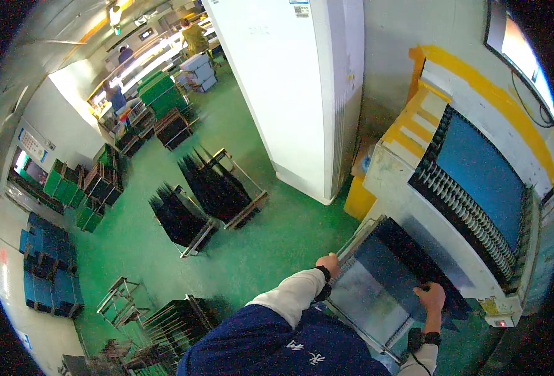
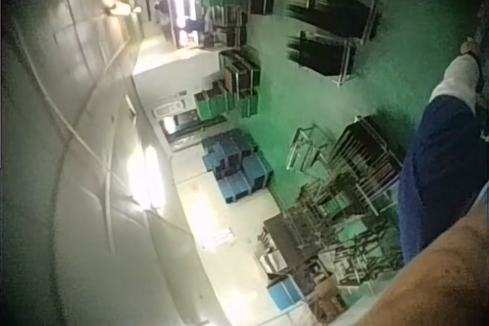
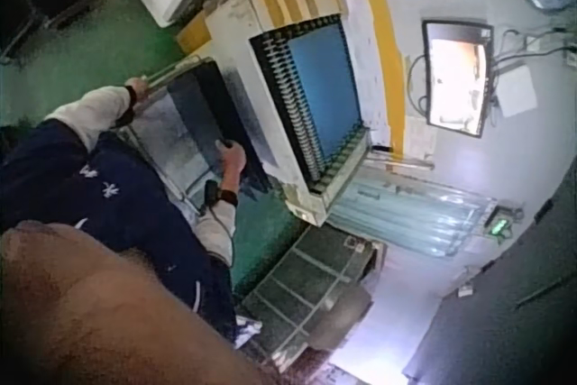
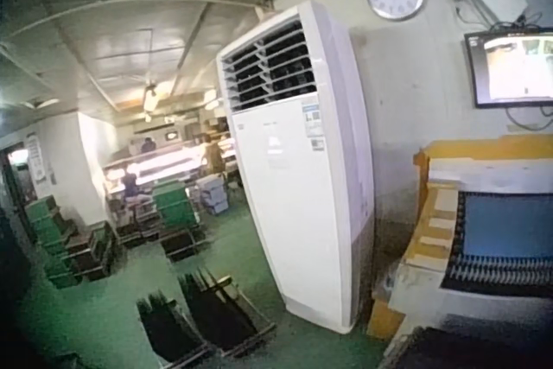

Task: Picking up thin blue sheets and feeding them into a vertical roller machine for processing.

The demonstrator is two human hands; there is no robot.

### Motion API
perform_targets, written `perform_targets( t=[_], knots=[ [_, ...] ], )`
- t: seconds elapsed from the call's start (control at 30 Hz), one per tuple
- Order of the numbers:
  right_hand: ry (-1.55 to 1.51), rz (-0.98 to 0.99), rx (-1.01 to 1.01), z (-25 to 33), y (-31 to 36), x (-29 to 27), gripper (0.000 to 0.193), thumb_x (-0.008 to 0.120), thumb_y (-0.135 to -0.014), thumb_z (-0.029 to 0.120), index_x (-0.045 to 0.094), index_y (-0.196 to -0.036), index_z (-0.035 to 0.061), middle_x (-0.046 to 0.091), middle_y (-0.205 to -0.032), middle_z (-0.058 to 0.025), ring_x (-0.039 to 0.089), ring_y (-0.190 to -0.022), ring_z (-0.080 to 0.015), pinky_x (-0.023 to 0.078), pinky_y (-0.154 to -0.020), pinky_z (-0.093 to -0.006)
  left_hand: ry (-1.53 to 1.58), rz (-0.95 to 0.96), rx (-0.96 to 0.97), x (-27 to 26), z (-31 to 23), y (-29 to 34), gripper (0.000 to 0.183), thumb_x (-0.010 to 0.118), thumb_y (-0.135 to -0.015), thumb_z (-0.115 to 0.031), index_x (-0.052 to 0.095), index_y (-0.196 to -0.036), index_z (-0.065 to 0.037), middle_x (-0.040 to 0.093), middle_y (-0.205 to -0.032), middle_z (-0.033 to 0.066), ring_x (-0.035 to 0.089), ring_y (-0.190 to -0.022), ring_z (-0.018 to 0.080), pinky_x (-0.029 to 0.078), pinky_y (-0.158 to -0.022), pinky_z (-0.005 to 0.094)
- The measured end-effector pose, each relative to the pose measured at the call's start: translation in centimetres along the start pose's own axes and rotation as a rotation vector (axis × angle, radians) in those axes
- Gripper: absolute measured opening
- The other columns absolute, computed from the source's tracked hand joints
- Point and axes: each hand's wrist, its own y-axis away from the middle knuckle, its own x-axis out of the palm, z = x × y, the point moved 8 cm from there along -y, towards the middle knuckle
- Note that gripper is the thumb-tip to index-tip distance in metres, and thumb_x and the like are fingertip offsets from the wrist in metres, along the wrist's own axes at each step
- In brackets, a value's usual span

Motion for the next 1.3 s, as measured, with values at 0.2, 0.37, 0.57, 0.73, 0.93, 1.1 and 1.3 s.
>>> perform_targets(
  t=[0.2,0.37,0.57,0.73,0.93,1.1,1.3],
  knots=[
    [0.074,-0.071,0.026,0.4,0.1,-0.6,0.048,0.078,-0.059,0.043,0.07,-0.085,0.0037,0.068,-0.087,-0.0171,0.065,-0.084,-0.0339,0.05,-0.075,-0.0408,-0.004,0.001,0.023,-1.2,-0.8,1.2,0.035,0.064,-0.076,-0.014,0.054,-0.104,0.005,0.065,-0.097,0.0262,0.064,-0.095,0.0394,0.052,-0.079,0.0457],
    [0.112,-0.066,0.028,-0.1,-0.3,-0.1,0.049,0.079,-0.059,0.045,0.071,-0.087,0.0046,0.068,-0.089,-0.0172,0.064,-0.086,-0.0339,0.05,-0.076,-0.0416,-0.048,0.022,0.011,-0.5,-0.4,0.4,0.034,0.063,-0.077,-0.015,0.054,-0.104,0.005,0.065,-0.097,0.0262,0.064,-0.095,0.0391,0.052,-0.079,0.0465],
    [0.125,-0.158,-0.033,-0.1,-0.3,0.1,0.053,0.079,-0.059,0.044,0.07,-0.094,0.0051,0.067,-0.095,-0.0163,0.064,-0.092,-0.0318,0.05,-0.08,-0.0407,0.029,-0.004,-0.047,1.7,1.4,-1.6,0.032,0.055,-0.085,-0.021,0.055,-0.106,0.002,0.065,-0.099,0.0251,0.064,-0.095,0.0384,0.052,-0.079,0.0464],
    [0.101,-0.017,0.071,-0.3,-0.2,0.0,0.054,0.079,-0.06,0.044,0.07,-0.096,0.0049,0.067,-0.099,-0.0156,0.063,-0.094,-0.0315,0.05,-0.082,-0.0395,-0.026,-0.022,0.003,1.2,0.7,-1.5,0.043,0.072,-0.073,-0.021,0.054,-0.104,0.002,0.066,-0.095,0.0244,0.064,-0.093,0.0393,0.053,-0.076,0.047],
    [0.073,-0.135,0.013,0.2,0.0,-0.5,0.052,0.081,-0.058,0.042,0.07,-0.091,0.0041,0.068,-0.094,-0.0173,0.064,-0.091,-0.0316,0.051,-0.079,-0.0399,-0.049,0.009,0.035,0.5,0.1,-0.6,0.053,0.079,-0.066,-0.022,0.052,-0.105,0.003,0.066,-0.095,0.024,0.064,-0.093,0.0396,0.052,-0.078,0.0465],
    [0.065,-0.108,0.006,1.1,0.3,-1.3,0.048,0.081,-0.057,0.04,0.07,-0.085,0.0024,0.067,-0.088,-0.0193,0.065,-0.085,-0.0338,0.051,-0.076,-0.0412,-0.025,0.016,0.032,0.5,0.2,-0.5,0.056,0.081,-0.065,-0.024,0.052,-0.106,0.002,0.066,-0.095,0.024,0.064,-0.093,0.0392,0.052,-0.079,0.046],
    [0.052,-0.089,0.05,1.0,0.3,-1.4,0.052,0.081,-0.057,0.037,0.07,-0.09,-0.0018,0.067,-0.093,-0.0218,0.064,-0.09,-0.0352,0.05,-0.079,-0.0405,-0.025,0.039,0.005,-0.4,-0.4,0.6,0.055,0.08,-0.067,-0.023,0.051,-0.107,0.002,0.065,-0.097,0.0247,0.063,-0.095,0.0392,0.051,-0.079,0.0461]
  ],
)
